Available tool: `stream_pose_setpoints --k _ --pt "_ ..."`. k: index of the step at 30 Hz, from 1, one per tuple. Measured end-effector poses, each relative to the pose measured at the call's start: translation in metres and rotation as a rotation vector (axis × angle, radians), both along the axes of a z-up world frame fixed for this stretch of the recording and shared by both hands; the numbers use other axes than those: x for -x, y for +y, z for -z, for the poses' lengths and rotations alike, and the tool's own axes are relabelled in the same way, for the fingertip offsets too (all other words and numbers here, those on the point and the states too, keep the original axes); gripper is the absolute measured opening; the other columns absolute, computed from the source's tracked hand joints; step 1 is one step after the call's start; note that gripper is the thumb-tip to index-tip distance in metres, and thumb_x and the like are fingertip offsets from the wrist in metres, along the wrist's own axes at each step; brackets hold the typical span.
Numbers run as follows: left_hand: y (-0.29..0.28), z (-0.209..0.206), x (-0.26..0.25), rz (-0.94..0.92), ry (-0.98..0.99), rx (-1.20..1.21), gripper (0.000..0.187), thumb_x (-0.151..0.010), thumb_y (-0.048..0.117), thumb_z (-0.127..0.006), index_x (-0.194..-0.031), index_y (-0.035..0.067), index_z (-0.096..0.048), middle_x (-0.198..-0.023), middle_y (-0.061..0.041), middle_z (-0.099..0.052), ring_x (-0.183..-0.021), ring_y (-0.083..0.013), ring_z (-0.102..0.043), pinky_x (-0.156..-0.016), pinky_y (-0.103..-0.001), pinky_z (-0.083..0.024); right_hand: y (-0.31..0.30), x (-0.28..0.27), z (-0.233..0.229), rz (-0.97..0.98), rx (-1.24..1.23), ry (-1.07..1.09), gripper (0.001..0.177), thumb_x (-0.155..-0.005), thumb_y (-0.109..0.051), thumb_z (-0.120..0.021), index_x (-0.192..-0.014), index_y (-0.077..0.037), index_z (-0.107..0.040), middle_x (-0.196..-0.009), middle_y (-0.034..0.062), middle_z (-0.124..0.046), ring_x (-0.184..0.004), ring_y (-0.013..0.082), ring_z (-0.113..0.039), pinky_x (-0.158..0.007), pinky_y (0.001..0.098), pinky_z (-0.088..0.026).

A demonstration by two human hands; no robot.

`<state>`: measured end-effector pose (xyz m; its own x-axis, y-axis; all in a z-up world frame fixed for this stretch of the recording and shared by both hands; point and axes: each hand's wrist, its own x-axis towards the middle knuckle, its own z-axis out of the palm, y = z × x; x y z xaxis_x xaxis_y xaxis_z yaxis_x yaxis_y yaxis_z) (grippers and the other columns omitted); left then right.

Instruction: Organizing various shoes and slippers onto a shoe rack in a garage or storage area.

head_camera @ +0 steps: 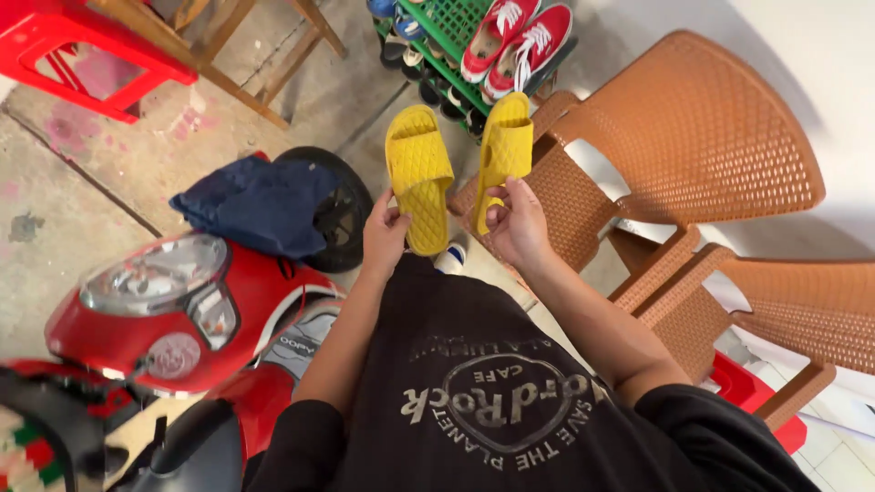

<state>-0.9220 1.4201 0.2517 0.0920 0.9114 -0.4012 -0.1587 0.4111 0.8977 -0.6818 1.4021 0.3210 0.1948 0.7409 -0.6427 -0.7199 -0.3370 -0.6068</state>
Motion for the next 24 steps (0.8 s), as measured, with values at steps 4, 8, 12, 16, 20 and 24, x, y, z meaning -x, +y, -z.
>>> stream_pose_setpoints --k 4,8,12,16,20,24 --pt "0.084 0.007 -0.014 0.09 0.111 0.052 0.059 -0.096 0.001 -0.06 -0.152 0.004 -0.044 -0.107 -0.009 -0.072 -0.088 -0.0111 -0.067 -0.078 -0.028 -0.054 0.045 -0.016 0.009 0.059 0.014 0.003 0.013 -0.105 -0.028 -0.055 -0.107 -0.016 -0.059 -0.093 0.001 -0.065 -0.063 0.0138 -0.058 -0.058 0.0269 -0.049" --pt "0.179 0.045 -0.034 0.18 0.129 0.046 0.056 -0.096 0.003 -0.061 -0.151 0.008 -0.049 -0.105 -0.008 -0.074 -0.089 -0.0113 -0.068 -0.079 -0.028 -0.054 0.098 -0.03 0.034 0.16 0.103 0.046 0.013 -0.105 -0.029 -0.055 -0.107 -0.017 -0.059 -0.09 0.0005 -0.066 -0.061 0.0127 -0.057 -0.057 0.0266 -0.048" --pt "0.294 0.08 -0.054 0.299 0.369 -0.014 0.053 -0.093 0.007 -0.066 -0.146 0.012 -0.056 -0.095 -0.007 -0.075 -0.084 -0.0147 -0.07 -0.077 -0.031 -0.055 0.18 -0.034 0.056 0.251 0.121 0.09 0.014 -0.107 -0.029 -0.056 -0.11 -0.017 -0.06 -0.091 0.001 -0.067 -0.063 0.0122 -0.059 -0.058 0.025 -0.05" --pt "0.4 0.108 -0.078 0.387 0.397 0.027 0.053 -0.093 0.011 -0.065 -0.145 0.015 -0.055 -0.094 -0.007 -0.076 -0.085 -0.0172 -0.073 -0.077 -0.033 -0.055 0.286 -0.03 0.065 0.321 0.182 0.117 0.012 -0.105 -0.028 -0.057 -0.108 -0.017 -0.059 -0.094 0.0035 -0.069 -0.063 0.0137 -0.06 -0.057 0.0252 -0.05" --pt "0.473 0.149 -0.105 0.557 0.622 -0.083 0.054 -0.091 0.013 -0.066 -0.144 0.017 -0.056 -0.092 -0.015 -0.074 -0.086 -0.0303 -0.072 -0.079 -0.041 -0.054 0.365 -0.028 0.086 0.366 0.2 0.107 0.012 -0.104 -0.028 -0.057 -0.106 -0.016 -0.058 -0.096 0.004 -0.07 -0.063 0.015 -0.06 -0.058 0.027 -0.049" --pt "0.518 0.21 -0.138 0.585 0.635 -0.197 0.054 -0.09 0.01 -0.065 -0.143 0.015 -0.057 -0.105 -0.018 -0.073 -0.097 -0.0373 -0.069 -0.081 -0.045 -0.053 0.419 -0.035 0.114 0.42 0.233 0.12 0.012 -0.102 -0.027 -0.057 -0.107 -0.016 -0.058 -0.098 0.0038 -0.072 -0.067 0.0154 -0.061 -0.062 0.0288 -0.049"
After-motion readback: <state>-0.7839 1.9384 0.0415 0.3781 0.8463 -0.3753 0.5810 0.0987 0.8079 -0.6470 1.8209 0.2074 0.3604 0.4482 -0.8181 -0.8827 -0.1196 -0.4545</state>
